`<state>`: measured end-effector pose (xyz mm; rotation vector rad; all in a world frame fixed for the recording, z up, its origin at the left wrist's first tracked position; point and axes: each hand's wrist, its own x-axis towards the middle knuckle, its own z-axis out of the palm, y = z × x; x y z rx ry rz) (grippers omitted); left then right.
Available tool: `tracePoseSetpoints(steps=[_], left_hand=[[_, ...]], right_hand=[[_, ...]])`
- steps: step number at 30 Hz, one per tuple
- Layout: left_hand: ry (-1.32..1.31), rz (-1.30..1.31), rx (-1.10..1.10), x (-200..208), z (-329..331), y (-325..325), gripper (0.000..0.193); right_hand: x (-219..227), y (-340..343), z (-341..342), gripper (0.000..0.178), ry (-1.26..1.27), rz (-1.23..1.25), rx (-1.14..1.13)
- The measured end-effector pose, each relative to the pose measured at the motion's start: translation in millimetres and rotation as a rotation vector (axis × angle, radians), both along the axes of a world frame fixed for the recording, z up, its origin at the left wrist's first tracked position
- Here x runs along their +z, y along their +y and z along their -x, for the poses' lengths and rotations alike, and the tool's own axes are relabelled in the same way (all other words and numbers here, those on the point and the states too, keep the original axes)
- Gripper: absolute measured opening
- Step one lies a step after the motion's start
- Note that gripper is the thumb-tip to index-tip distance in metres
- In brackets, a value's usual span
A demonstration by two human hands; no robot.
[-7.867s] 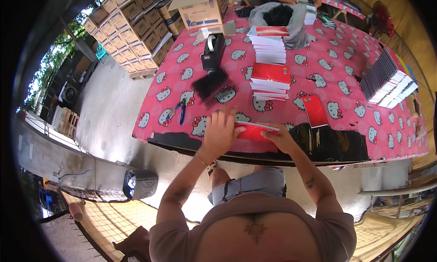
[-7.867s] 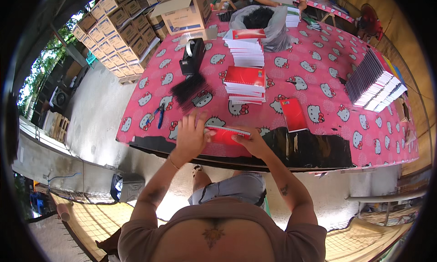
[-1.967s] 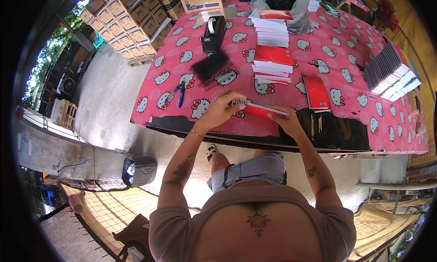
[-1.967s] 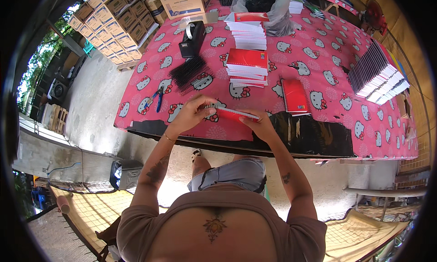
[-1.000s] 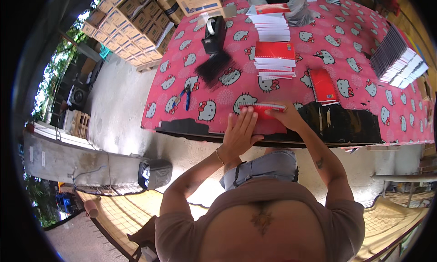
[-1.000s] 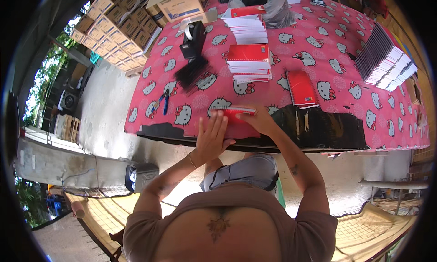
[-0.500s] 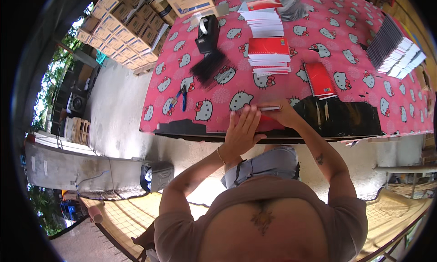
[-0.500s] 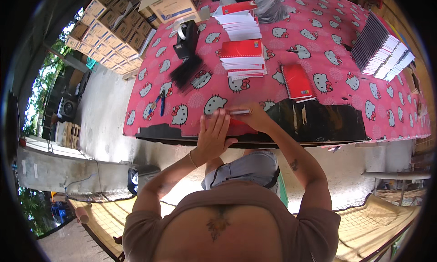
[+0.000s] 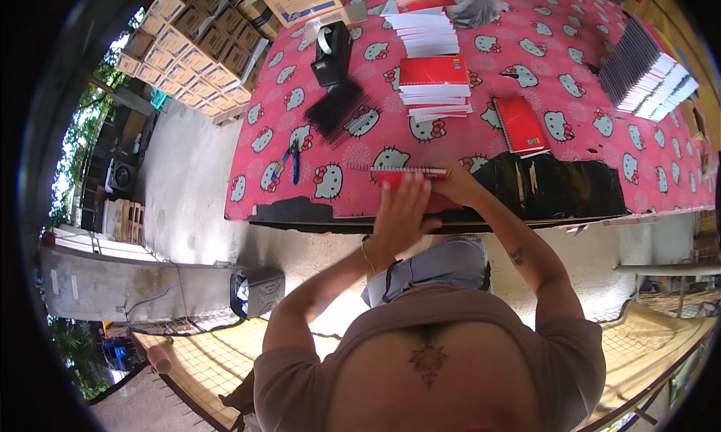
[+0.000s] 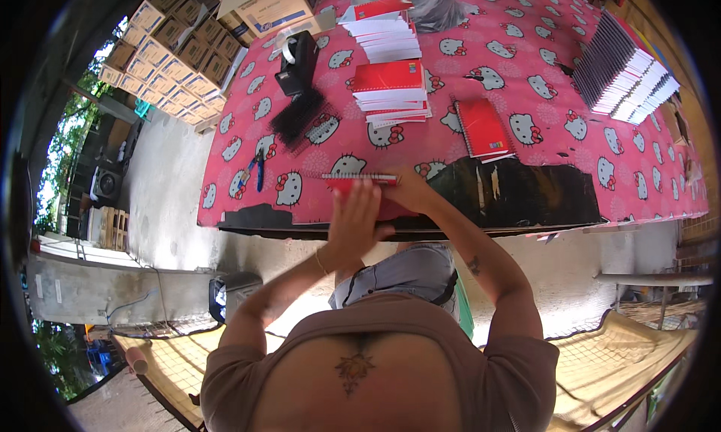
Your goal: The person takes small red and purple notebooks from a box and stacks them on a table, then handles individual notebooks by hand, checking and arranging them into stacks.
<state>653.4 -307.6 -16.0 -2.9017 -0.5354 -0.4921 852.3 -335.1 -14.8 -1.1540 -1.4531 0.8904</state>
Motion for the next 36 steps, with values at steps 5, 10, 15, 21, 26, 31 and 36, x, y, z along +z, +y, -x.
tracePoseSetpoints(steps=[5, 10, 15, 21, 26, 31, 36], left_hand=[[-0.076, -0.047, 0.107, 52, -29, 26, 0.089], [-0.091, 0.029, 0.040, 40, -26, 13, 0.082], [-0.169, 0.133, -0.014, 36, -15, -4, 0.071], [-0.301, 0.275, -0.016, 71, -20, 36, 0.031], [-0.448, 0.292, -0.070, 65, -27, 30, 0.016], [-0.470, 0.324, -0.102, 70, -28, 33, 0.019], [-0.379, 0.356, -0.101, 80, -27, 28, 0.021]], right_hand=[[12, -6, 1, 0.038, -0.011, 0.020, 0.022], [1, -2, 4, 0.041, -0.002, 0.070, -0.055], [-1, -1, 4, 0.041, 0.003, 0.038, -0.041], [50, -20, -6, 0.038, -0.155, 0.037, -0.013], [58, -35, -38, 0.023, -0.049, 0.124, -0.080], [61, -29, -43, 0.017, -0.219, 0.139, -0.026], [50, -27, -38, 0.019, -0.296, -0.039, -0.093]])
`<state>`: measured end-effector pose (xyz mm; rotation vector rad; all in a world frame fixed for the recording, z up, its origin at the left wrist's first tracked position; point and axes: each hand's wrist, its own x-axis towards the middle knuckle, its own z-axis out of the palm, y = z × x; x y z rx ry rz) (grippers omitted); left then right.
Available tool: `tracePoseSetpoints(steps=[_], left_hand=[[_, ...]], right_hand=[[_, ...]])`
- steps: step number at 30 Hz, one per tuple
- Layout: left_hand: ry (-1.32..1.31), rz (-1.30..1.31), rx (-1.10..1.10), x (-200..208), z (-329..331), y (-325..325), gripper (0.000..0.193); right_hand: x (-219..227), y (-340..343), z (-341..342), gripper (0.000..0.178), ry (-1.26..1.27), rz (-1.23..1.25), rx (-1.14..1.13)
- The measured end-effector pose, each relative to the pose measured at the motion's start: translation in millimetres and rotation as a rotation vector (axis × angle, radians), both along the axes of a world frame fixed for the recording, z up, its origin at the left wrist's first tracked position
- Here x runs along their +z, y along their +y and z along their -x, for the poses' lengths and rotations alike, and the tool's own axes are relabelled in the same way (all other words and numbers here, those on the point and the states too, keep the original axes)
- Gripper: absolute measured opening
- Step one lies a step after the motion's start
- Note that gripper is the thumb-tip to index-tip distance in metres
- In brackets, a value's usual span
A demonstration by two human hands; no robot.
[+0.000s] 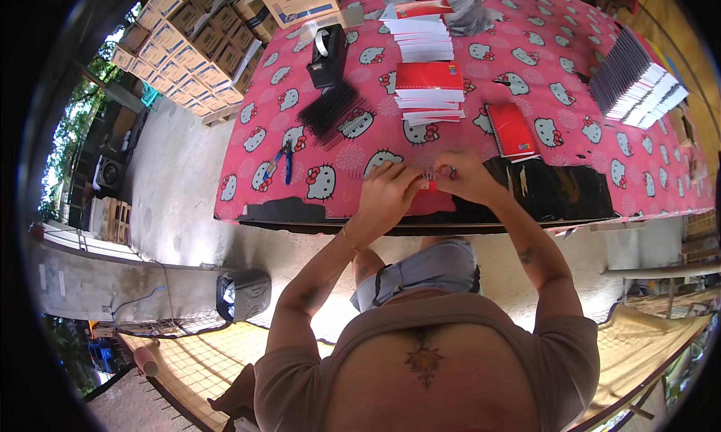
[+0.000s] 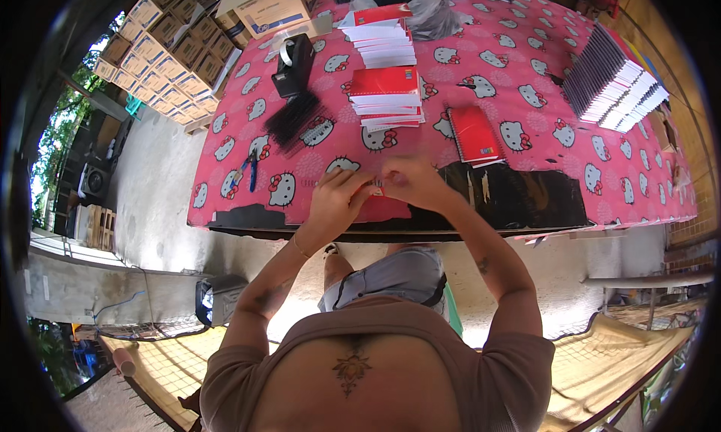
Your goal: The person takes small red and purple notebooks from a box and stacks them on a table, then handles individual notebooks by hand, checking and arranging them into stacks.
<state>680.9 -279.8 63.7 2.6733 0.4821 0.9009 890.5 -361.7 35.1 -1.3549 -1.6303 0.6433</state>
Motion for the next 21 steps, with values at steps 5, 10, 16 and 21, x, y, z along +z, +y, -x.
tracePoseSetpoints(steps=[5, 10, 16, 21], left_hand=[[-0.058, 0.221, 0.104, 42, -9, -3, 0.020], [-0.260, 0.353, -0.213, 81, -65, 9, 0.023], [-0.039, -0.462, -0.043, 16, -106, 130, 0.030], [-0.040, -0.301, -0.090, 40, -94, 121, 0.035]], right_hand=[[49, -13, 42, 0.031, -0.240, -0.527, -0.535], [45, -35, 25, 0.048, 0.436, -0.273, -0.613], [-6, -35, -134, 0.067, -0.096, -0.077, -0.658], [-16, -28, -124, 0.072, -0.561, -0.022, -0.862]])
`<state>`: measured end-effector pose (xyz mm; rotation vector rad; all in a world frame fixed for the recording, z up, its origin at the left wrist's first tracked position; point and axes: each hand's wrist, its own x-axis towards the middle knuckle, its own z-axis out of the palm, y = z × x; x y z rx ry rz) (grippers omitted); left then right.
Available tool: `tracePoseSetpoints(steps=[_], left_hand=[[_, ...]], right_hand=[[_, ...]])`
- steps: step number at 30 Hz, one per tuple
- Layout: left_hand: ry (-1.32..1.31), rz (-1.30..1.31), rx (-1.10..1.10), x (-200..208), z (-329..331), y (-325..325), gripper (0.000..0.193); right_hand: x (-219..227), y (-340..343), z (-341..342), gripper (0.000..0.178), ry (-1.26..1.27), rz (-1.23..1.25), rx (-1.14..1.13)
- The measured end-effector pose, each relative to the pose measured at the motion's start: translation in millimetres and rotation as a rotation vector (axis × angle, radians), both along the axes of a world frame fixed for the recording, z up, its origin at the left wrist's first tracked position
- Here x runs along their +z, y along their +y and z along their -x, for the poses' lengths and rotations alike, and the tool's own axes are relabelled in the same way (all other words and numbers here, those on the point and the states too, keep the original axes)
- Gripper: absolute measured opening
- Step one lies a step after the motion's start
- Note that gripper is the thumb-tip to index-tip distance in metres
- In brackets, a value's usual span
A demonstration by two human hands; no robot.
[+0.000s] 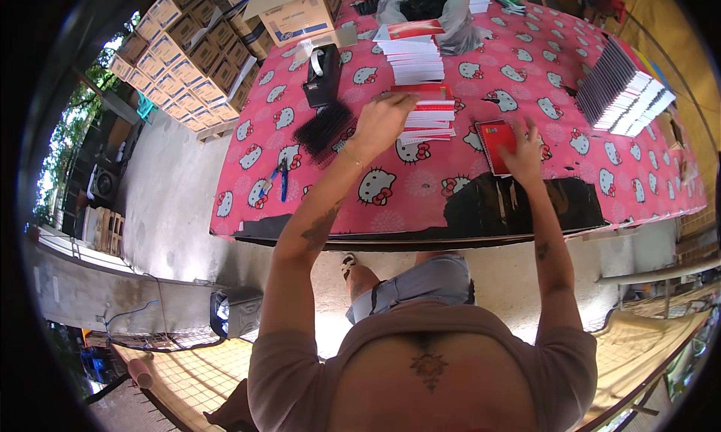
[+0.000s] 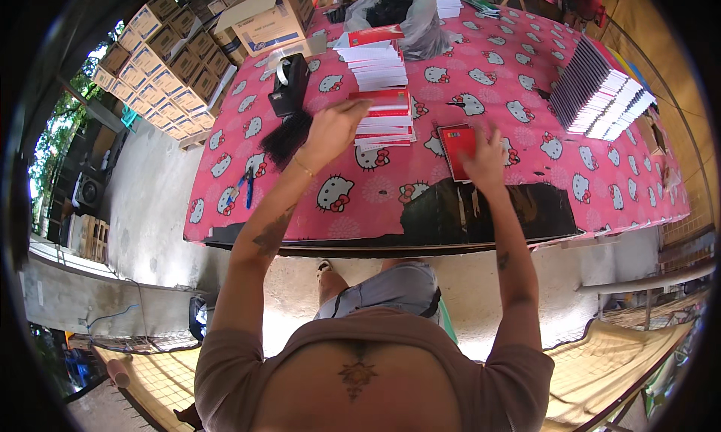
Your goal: The person takes small red and purple notebooks from a box and stacks them on a table, then handles individual notebooks by hand, checking and arranging them into stacks.
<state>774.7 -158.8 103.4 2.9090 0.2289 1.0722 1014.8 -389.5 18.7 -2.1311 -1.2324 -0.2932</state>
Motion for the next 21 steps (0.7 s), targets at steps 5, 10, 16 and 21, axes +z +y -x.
tracePoseSetpoints(steps=[5, 10, 16, 21], left_hand=[[0.091, 0.062, -0.062, -3, 52, -64, 0.031], [-0.207, 0.407, -0.117, -44, 60, -74, 0.019], [0.015, 0.099, 0.388, -93, 83, 27, 0.020], [-0.245, 0.424, 0.173, -75, 93, -21, 0.020]], right_hand=[[35, 19, 118, 0.068, 0.829, -0.419, 0.765], [-13, 19, 133, 0.048, 0.960, -0.268, 0.522], [-15, 25, 150, 0.035, 0.870, -0.186, 0.572], [-7, 23, 147, 0.026, 1.026, -0.064, 0.601]])
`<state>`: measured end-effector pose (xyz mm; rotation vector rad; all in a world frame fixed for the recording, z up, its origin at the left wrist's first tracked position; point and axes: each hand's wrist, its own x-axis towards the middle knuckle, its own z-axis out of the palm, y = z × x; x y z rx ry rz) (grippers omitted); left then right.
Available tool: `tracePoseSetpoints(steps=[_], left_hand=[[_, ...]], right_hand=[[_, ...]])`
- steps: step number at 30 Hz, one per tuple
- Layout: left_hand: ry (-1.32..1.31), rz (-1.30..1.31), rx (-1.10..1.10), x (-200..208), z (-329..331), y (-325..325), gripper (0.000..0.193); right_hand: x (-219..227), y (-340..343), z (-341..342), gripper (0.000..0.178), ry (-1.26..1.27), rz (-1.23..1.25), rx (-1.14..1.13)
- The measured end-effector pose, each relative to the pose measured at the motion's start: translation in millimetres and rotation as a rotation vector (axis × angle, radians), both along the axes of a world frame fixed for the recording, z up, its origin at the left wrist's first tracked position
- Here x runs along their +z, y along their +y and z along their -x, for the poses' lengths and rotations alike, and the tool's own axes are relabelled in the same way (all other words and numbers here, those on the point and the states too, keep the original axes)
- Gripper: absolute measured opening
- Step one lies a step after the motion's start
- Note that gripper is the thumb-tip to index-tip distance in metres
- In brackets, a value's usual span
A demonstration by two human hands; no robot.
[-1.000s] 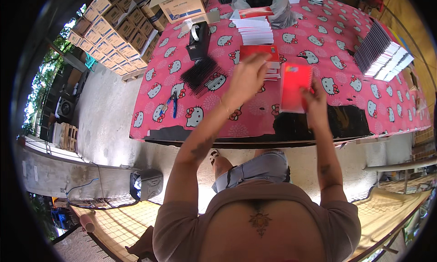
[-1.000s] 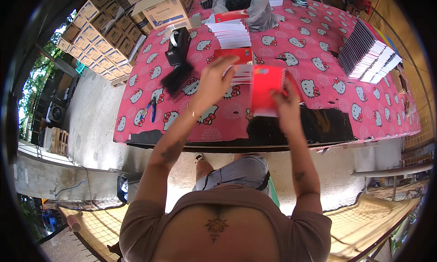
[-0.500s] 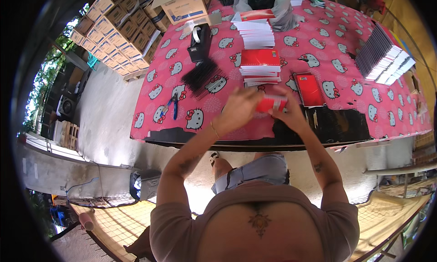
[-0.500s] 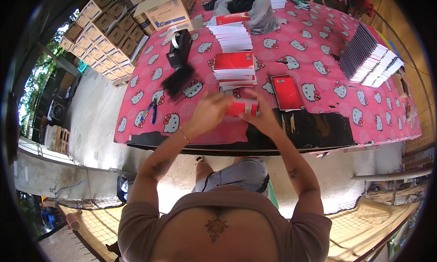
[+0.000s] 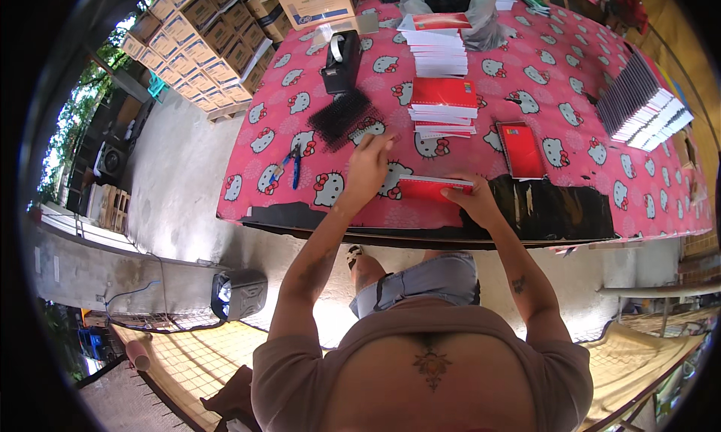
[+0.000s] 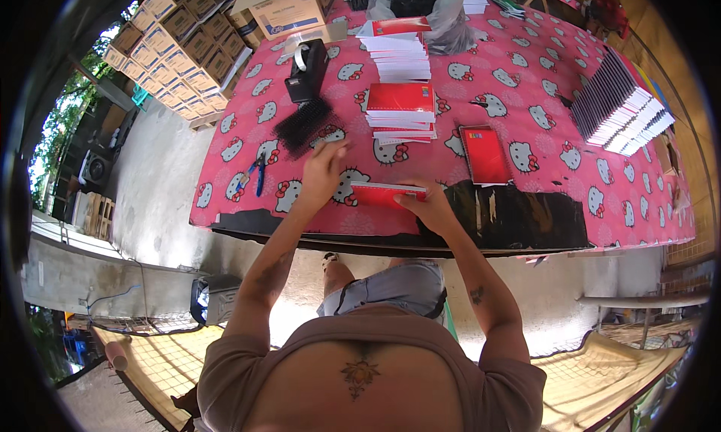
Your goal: The person takes small red and purple notebooks from a box and stacks them on a table, then handles individual notebooks by hand, checking and arranging them into stacks.
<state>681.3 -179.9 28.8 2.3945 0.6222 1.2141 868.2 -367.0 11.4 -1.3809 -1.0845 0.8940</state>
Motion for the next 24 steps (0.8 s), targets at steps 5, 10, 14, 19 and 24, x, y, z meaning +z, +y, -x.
tracePoseSetpoints(steps=[5, 10, 14, 19, 24], left_hand=[[0.082, 0.324, -0.096, 27, 40, -68, 0.021], [-0.027, 0.279, -0.086, 18, 43, -69, 0.022], [0.035, 0.153, -0.044, 18, 43, -66, 0.020], [0.004, 0.194, -0.028, 19, 42, -65, 0.018], [-0.058, 0.392, -0.134, 18, 42, -62, 0.021]], right_hand=[[-3, 4, 1, 0.023, 0.055, -0.056, 0.042], [-3, 2, 3, 0.022, 0.007, -0.039, 0.020], [-4, 2, 1, 0.022, 0.010, -0.036, 0.014], [-1, 1, 3, 0.023, 0.027, -0.038, 0.003], [0, 0, 2, 0.023, 0.074, -0.038, 0.050]])
